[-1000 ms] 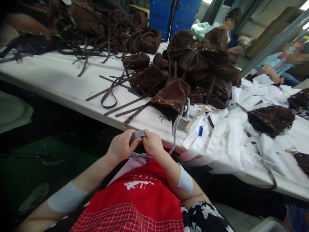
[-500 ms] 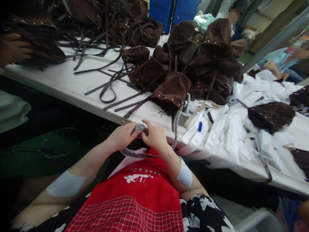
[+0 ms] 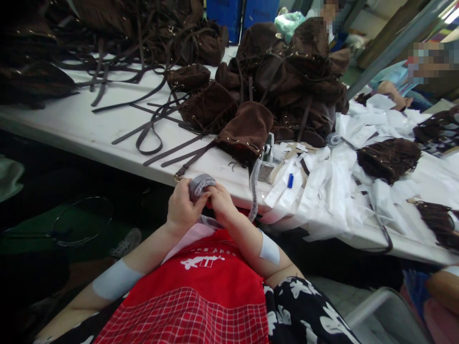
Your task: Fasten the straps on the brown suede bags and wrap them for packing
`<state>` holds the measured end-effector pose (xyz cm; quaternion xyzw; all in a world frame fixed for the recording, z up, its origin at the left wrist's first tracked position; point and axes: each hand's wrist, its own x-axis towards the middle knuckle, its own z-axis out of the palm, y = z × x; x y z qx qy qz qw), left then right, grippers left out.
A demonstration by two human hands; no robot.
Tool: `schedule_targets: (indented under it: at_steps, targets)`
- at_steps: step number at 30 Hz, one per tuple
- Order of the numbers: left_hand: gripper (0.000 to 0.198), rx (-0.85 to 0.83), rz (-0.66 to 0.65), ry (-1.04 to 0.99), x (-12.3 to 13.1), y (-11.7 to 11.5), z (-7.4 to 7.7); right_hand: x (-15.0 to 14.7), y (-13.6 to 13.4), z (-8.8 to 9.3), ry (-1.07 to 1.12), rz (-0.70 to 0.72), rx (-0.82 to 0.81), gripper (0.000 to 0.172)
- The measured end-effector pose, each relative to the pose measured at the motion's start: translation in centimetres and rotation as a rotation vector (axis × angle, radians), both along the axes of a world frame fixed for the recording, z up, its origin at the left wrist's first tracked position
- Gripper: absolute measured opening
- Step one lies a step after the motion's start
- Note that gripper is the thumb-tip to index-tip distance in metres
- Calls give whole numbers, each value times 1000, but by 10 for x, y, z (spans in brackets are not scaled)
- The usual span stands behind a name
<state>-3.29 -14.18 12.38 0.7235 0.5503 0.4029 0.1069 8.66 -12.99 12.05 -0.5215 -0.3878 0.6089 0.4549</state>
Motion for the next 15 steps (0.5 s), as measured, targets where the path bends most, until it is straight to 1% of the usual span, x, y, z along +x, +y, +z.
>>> schedule_targets:
  at_steps: [1,2,4,6,7,9,10,11,12,13,15]
  targets:
    - [38,-14,13,-30,1,-1,-1,-3,-1,1,52,-10,-10,11]
    - [34,-35,13,-59,1,-1,-2,-5,-2,4,76,9,-1,12]
    - [30,-89,-6,-142,-2,3,-3,-1,-3,10,63,115,60,15]
    - [33,-157,-8,-328,-9,11,-3,8,-3,17,-20,262,152,22]
    - [35,-195,14,-472,-14,16,-2,14,-3,19,-103,333,210,30]
    - [39,-249,87,-800,-23,26,2,25,-3,20,-352,466,325,52]
    - [40,-250,122,-947,-28,30,5,29,-4,18,-493,528,362,63]
    - [41,-237,141,-1063,-34,33,10,32,-5,16,-614,586,375,70]
    - [41,-220,140,-1143,-40,36,15,34,-6,13,-694,649,365,71]
    - [41,-206,127,-1193,-46,38,22,35,-8,9,-729,714,343,67]
    - [39,-217,114,-1251,-61,40,34,35,-12,4,-715,827,316,45]
